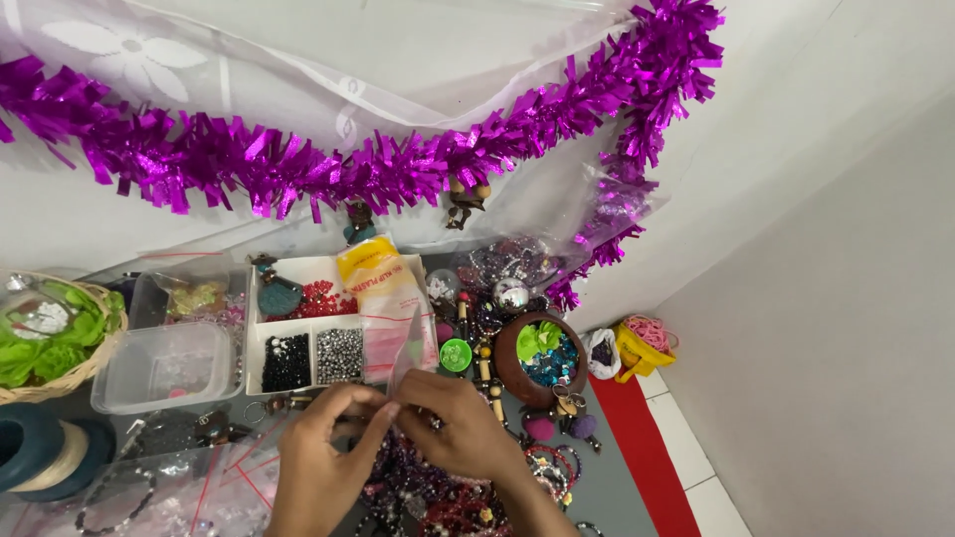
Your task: The person is picking up a beaded bracelet and carefully placing it inside a small, clear plastic packaging bag.
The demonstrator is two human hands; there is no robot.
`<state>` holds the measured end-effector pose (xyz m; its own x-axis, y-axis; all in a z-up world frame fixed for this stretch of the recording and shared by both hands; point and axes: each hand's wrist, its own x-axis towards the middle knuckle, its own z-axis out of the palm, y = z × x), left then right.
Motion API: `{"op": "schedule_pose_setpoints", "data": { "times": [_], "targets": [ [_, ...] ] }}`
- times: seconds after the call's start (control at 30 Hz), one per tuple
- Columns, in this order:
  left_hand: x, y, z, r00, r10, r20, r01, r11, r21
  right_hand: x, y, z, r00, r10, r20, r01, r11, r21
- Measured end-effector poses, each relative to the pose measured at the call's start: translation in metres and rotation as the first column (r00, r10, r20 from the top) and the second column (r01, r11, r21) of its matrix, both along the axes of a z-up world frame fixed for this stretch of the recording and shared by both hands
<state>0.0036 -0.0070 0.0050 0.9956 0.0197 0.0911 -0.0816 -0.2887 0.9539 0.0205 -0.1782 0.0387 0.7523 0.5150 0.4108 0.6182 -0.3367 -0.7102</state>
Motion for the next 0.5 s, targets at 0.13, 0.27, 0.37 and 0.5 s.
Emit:
{"op": "schedule_pose_setpoints", "data": {
  "times": [0.13, 0.27, 0.37, 0.5],
  "targets": [
    [0.000, 0.001, 0.004, 0.997, -0.034, -0.063, 0.026, 0.992, -0.126, 0.004, -0.005, 0.000, 0.996, 0.049, -0.075, -0.043, 0.996, 0.084],
    [0.002, 0.004, -0.005, 0.973, -0.087, 0.216, 0.078, 0.996, 0.050, 0.006, -0.007, 0.002, 0.992, 0.114, -0.053, -0.107, 0.987, 0.122],
    [0.004, 0.003, -0.011, 0.942, -0.151, 0.299, 0.087, 0.972, 0.219, 0.004, -0.001, -0.006, 0.997, 0.059, -0.041, -0.054, 0.990, 0.132],
    [0.004, -0.003, -0.010, 0.899, -0.167, 0.405, 0.057, 0.961, 0.269, 0.001, 0.007, -0.012, 0.999, -0.039, 0.038, 0.034, 0.992, 0.122]
  ]
}}
